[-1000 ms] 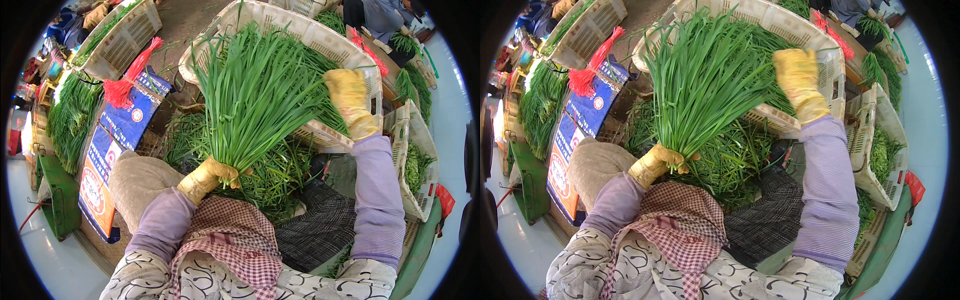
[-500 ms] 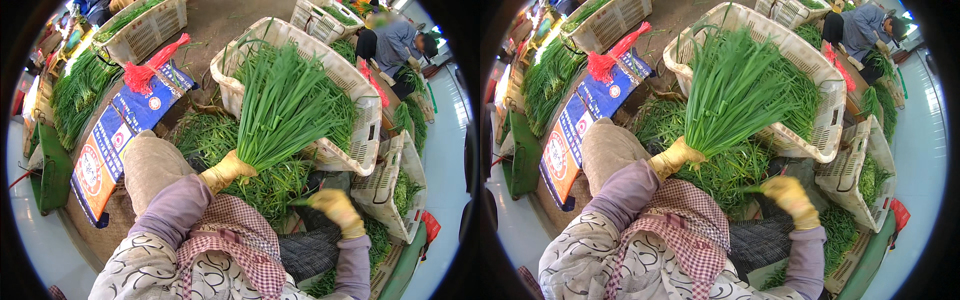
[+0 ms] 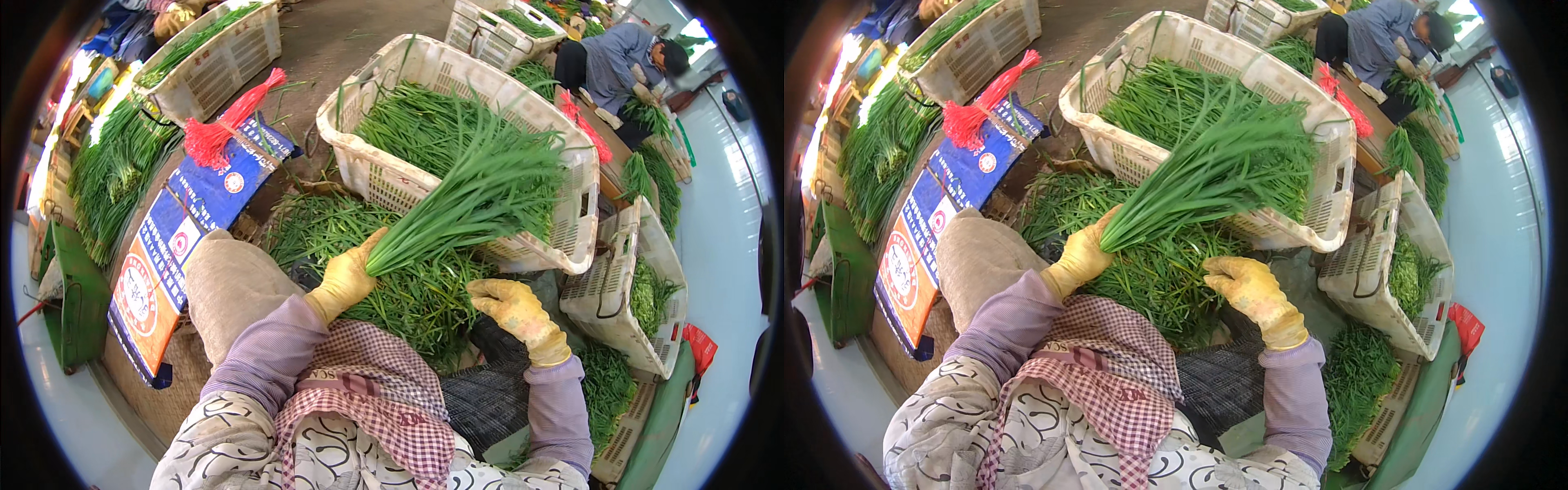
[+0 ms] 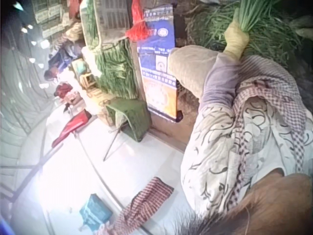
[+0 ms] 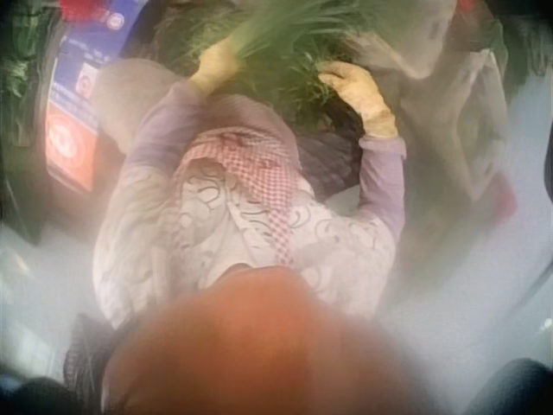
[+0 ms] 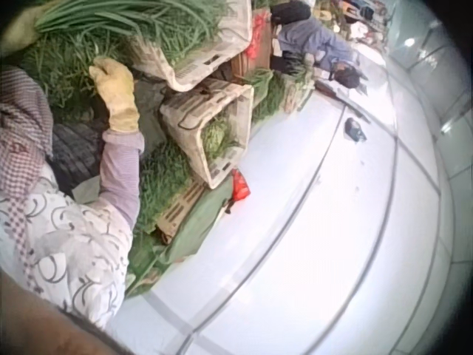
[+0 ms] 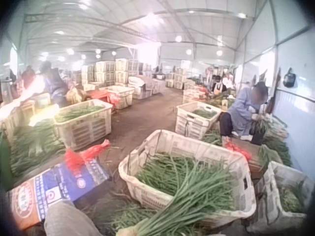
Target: The person sorts green onions from a basket, aligns them into bundles, and ties them with red rubber bands. The person places the tied bundles on a nearby surface.
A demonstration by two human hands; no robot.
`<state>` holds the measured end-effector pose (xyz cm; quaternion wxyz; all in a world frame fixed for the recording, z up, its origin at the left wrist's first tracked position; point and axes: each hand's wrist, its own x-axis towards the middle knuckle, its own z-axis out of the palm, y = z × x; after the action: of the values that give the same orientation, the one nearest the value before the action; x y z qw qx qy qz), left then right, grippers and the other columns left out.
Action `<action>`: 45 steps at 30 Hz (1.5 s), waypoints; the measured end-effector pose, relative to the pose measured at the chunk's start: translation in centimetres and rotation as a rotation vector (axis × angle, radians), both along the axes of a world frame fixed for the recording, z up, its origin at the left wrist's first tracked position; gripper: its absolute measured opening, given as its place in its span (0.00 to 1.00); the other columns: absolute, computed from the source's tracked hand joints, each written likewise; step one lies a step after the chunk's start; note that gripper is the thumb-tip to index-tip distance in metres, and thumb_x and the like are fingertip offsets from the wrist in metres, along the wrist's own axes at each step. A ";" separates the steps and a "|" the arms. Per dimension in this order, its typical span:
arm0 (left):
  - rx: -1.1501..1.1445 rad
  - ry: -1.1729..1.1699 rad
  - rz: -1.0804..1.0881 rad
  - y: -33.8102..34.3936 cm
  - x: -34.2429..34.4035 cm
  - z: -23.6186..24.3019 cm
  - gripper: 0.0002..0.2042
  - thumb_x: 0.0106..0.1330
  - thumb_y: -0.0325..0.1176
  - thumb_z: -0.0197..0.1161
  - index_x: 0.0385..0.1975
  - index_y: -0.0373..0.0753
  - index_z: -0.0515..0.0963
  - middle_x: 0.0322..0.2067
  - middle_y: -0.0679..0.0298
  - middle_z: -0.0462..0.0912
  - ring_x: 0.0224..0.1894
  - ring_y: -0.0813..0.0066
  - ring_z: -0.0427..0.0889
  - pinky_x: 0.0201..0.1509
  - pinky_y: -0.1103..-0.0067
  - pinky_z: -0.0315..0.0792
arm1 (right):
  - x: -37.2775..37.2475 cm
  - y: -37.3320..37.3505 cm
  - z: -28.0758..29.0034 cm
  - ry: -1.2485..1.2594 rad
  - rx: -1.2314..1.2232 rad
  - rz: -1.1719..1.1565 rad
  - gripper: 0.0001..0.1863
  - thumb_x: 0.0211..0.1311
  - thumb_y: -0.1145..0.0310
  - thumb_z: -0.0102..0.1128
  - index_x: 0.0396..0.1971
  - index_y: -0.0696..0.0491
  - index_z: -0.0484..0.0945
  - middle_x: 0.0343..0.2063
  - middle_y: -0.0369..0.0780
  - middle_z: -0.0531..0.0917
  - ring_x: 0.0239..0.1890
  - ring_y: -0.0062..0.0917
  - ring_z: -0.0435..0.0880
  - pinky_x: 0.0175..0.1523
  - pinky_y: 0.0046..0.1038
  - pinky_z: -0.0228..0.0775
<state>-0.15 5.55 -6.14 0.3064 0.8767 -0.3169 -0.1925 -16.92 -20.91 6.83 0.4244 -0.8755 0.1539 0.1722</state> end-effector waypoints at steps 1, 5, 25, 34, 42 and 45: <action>0.120 -0.019 0.005 0.0 -0.1 0.6 0.42 0.56 0.32 0.63 0.73 0.57 0.52 0.47 0.52 0.81 0.44 0.54 0.83 0.48 0.68 0.77 | -0.1 0.0 -0.1 -0.004 -0.034 0.054 0.20 0.61 0.62 0.64 0.50 0.58 0.80 0.47 0.48 0.84 0.50 0.37 0.84 0.56 0.31 0.74; 0.360 -0.273 -0.053 -0.5 -0.2 2.3 0.47 0.53 0.29 0.63 0.75 0.59 0.47 0.34 0.52 0.80 0.33 0.55 0.83 0.39 0.62 0.76 | -0.3 0.5 -0.7 0.226 -0.062 0.129 0.22 0.60 0.67 0.66 0.54 0.58 0.78 0.50 0.46 0.84 0.50 0.32 0.84 0.55 0.28 0.75; 0.389 -0.535 -0.085 -0.5 -0.5 1.1 0.48 0.52 0.27 0.62 0.75 0.58 0.46 0.28 0.56 0.77 0.26 0.58 0.80 0.33 0.64 0.73 | 3.2 -2.1 6.3 -0.453 -0.411 -0.199 0.28 0.56 0.74 0.69 0.59 0.49 0.77 0.49 0.37 0.83 0.46 0.21 0.81 0.53 0.25 0.73; 0.350 -0.595 -0.081 -0.5 -0.8 1.8 0.49 0.50 0.24 0.63 0.74 0.63 0.50 0.27 0.56 0.75 0.26 0.58 0.79 0.31 0.65 0.73 | 2.5 -1.7 3.5 -0.405 -0.536 0.026 0.12 0.57 0.64 0.64 0.38 0.54 0.86 0.33 0.45 0.86 0.35 0.41 0.85 0.40 0.34 0.75; 0.343 -0.562 -0.103 -0.8 -0.7 2.2 0.48 0.48 0.24 0.64 0.72 0.66 0.54 0.28 0.56 0.75 0.24 0.58 0.79 0.30 0.66 0.73 | -0.3 -1.2 3.2 -0.683 -0.105 -0.107 0.11 0.67 0.69 0.58 0.41 0.57 0.85 0.37 0.39 0.87 0.42 0.24 0.85 0.52 0.26 0.76; 0.355 -0.563 -0.097 -0.8 -0.7 2.0 0.48 0.48 0.24 0.64 0.72 0.66 0.55 0.28 0.56 0.75 0.25 0.58 0.80 0.29 0.65 0.73 | -0.5 -2.1 5.0 -0.678 0.384 -0.616 0.17 0.69 0.59 0.58 0.47 0.54 0.84 0.42 0.39 0.87 0.45 0.22 0.83 0.56 0.25 0.71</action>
<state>-0.83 4.75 -4.18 0.0398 0.9191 -0.3919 -0.0092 -17.39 -23.00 11.85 0.6355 -0.7019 0.2244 -0.2303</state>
